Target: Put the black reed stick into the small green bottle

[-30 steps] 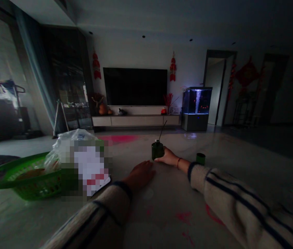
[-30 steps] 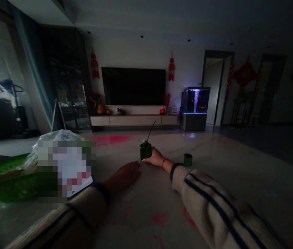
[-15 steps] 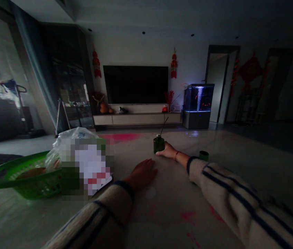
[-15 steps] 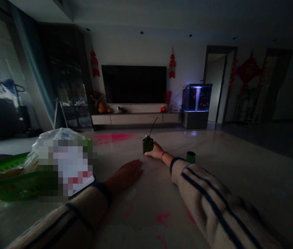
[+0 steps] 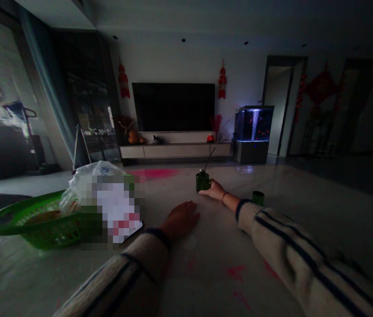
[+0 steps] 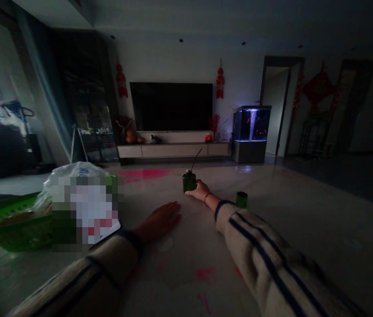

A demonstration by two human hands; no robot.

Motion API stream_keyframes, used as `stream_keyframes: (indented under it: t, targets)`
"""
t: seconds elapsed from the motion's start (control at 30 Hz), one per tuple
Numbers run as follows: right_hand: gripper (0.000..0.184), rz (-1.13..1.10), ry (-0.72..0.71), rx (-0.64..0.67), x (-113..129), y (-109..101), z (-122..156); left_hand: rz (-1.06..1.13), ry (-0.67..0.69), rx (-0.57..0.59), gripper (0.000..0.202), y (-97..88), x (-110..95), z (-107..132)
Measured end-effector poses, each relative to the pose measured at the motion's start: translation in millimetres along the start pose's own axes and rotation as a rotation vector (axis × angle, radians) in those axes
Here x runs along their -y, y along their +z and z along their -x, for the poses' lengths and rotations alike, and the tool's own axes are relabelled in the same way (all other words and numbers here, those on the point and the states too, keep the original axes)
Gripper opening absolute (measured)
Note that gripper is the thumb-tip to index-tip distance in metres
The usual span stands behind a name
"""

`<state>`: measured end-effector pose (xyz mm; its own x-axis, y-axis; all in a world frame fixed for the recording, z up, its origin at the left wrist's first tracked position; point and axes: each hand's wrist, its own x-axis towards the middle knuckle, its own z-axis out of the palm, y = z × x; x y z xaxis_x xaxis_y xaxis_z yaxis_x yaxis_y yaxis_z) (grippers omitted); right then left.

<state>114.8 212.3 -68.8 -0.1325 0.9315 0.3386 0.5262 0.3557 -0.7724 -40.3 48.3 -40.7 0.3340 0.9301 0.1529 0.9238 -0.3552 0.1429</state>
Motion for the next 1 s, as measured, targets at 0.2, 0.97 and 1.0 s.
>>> stream_keyframes:
  t: [0.2, 0.97, 1.0]
  targets:
    - [0.07, -0.308, -0.035, 0.088, 10, -5, -4, -0.012, -0.007, 0.014, 0.053, -2.1, -2, 0]
    - [0.068, -0.055, 0.183, 0.486, 44, -54, -36, -0.009, 0.025, -0.011, 0.049, 2.2, 1, 1]
    - [0.07, -0.07, 0.192, 0.489, 42, -54, -37, -0.01, 0.023, -0.012, 0.049, 2.4, 1, 1]
